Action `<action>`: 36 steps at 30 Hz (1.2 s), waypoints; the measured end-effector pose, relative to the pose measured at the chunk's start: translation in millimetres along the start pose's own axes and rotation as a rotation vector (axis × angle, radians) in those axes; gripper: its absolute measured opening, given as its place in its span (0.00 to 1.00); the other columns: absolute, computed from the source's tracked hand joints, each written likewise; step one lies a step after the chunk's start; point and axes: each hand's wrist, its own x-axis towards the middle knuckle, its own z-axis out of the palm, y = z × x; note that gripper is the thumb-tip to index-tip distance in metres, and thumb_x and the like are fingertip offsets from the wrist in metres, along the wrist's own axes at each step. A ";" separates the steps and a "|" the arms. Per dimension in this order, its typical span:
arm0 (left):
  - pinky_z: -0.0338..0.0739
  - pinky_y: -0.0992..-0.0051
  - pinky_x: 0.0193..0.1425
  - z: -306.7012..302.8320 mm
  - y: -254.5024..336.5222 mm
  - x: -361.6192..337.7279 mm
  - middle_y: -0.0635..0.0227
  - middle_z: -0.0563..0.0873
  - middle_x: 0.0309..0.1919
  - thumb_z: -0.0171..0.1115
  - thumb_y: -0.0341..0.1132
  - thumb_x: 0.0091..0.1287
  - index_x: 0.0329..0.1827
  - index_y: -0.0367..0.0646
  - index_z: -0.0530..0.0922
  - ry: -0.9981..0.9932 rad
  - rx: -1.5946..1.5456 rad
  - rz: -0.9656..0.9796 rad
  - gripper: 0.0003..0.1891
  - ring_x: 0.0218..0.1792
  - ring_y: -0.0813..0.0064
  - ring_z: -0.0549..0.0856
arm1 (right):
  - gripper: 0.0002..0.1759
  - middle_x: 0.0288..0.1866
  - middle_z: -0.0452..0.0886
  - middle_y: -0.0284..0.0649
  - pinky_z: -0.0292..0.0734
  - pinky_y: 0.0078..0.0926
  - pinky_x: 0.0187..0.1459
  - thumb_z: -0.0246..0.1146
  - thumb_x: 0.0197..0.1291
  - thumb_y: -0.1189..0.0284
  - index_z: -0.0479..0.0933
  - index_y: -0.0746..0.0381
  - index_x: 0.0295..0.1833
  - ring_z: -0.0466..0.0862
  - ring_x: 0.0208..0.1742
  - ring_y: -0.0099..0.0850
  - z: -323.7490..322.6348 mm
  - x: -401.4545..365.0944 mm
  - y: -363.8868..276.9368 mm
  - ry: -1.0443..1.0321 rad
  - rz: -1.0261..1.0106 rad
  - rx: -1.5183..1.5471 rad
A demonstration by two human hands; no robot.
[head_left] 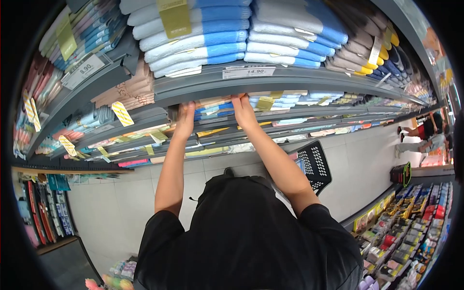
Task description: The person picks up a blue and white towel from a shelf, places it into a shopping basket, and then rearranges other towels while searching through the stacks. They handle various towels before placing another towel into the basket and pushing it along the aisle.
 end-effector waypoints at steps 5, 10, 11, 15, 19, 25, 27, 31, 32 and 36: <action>0.55 0.67 0.79 7.5 28.8 -23.9 0.57 0.65 0.76 0.42 0.69 0.74 0.79 0.38 0.58 0.090 -0.213 -0.205 0.45 0.77 0.60 0.62 | 0.32 0.59 0.76 0.58 0.67 0.40 0.64 0.46 0.76 0.49 0.70 0.70 0.62 0.75 0.62 0.55 4.5 0.0 15.0 0.086 -0.012 0.096; 0.52 0.62 0.80 11.4 12.9 -3.2 0.60 0.64 0.77 0.45 0.68 0.74 0.81 0.43 0.55 0.218 -0.546 -0.276 0.44 0.77 0.63 0.62 | 0.35 0.60 0.75 0.58 0.67 0.40 0.64 0.44 0.76 0.46 0.69 0.69 0.64 0.75 0.61 0.54 14.2 7.5 24.4 0.168 -0.083 0.135; 0.54 0.65 0.79 12.7 15.9 -1.4 0.60 0.65 0.76 0.47 0.68 0.74 0.81 0.43 0.56 0.222 -0.541 -0.324 0.44 0.76 0.64 0.63 | 0.35 0.60 0.74 0.59 0.67 0.41 0.64 0.44 0.76 0.45 0.69 0.69 0.64 0.75 0.61 0.54 14.8 11.3 28.6 0.156 -0.086 0.134; 0.48 0.64 0.80 0.8 -19.5 18.0 0.62 0.67 0.76 0.44 0.71 0.73 0.80 0.45 0.59 0.065 -0.341 -0.335 0.44 0.77 0.68 0.63 | 0.36 0.63 0.71 0.63 0.65 0.42 0.66 0.46 0.74 0.45 0.68 0.69 0.65 0.72 0.63 0.58 19.9 19.4 35.1 0.068 -0.068 0.105; 0.50 0.62 0.80 -2.0 -9.7 5.9 0.64 0.67 0.75 0.45 0.70 0.73 0.79 0.45 0.61 -0.060 -0.304 -0.253 0.43 0.75 0.68 0.64 | 0.35 0.66 0.67 0.66 0.63 0.45 0.67 0.48 0.73 0.46 0.69 0.69 0.64 0.69 0.65 0.62 10.3 21.8 38.7 0.005 -0.087 0.035; 0.59 0.58 0.77 -3.6 -9.8 -16.0 0.64 0.67 0.73 0.54 0.58 0.76 0.78 0.46 0.59 0.003 -0.358 0.050 0.36 0.73 0.65 0.67 | 0.30 0.49 0.80 0.60 0.71 0.45 0.57 0.51 0.73 0.50 0.76 0.69 0.53 0.77 0.55 0.59 2.0 1.6 0.1 0.110 -0.031 0.130; 0.66 0.60 0.71 3.7 3.7 -31.5 0.46 0.69 0.69 0.71 0.55 0.62 0.77 0.37 0.57 0.167 0.259 0.358 0.48 0.69 0.54 0.70 | 0.29 0.48 0.80 0.61 0.71 0.46 0.56 0.52 0.72 0.51 0.76 0.70 0.51 0.77 0.53 0.59 8.2 -1.7 0.6 0.226 -0.222 0.163; 0.73 0.56 0.66 27.8 41.2 -48.0 0.39 0.73 0.65 0.83 0.54 0.45 0.74 0.30 0.56 0.198 0.476 0.337 0.60 0.65 0.44 0.75 | 0.26 0.48 0.79 0.60 0.70 0.48 0.57 0.55 0.72 0.54 0.75 0.70 0.53 0.76 0.53 0.59 9.9 -0.4 17.1 0.210 -0.232 0.060; 0.73 0.56 0.65 32.2 46.8 -47.4 0.39 0.74 0.64 0.83 0.54 0.46 0.73 0.30 0.57 0.229 0.496 0.255 0.59 0.64 0.43 0.76 | 0.25 0.49 0.78 0.59 0.69 0.48 0.58 0.55 0.72 0.54 0.75 0.69 0.54 0.75 0.53 0.58 10.7 -1.9 18.2 0.219 -0.234 0.049; 0.74 0.56 0.64 39.6 48.1 -40.3 0.38 0.76 0.62 0.81 0.56 0.49 0.72 0.29 0.59 0.362 0.556 0.172 0.56 0.61 0.41 0.78 | 0.25 0.53 0.75 0.59 0.67 0.47 0.62 0.56 0.72 0.55 0.73 0.69 0.55 0.73 0.57 0.56 11.9 -6.1 19.2 0.221 -0.226 0.019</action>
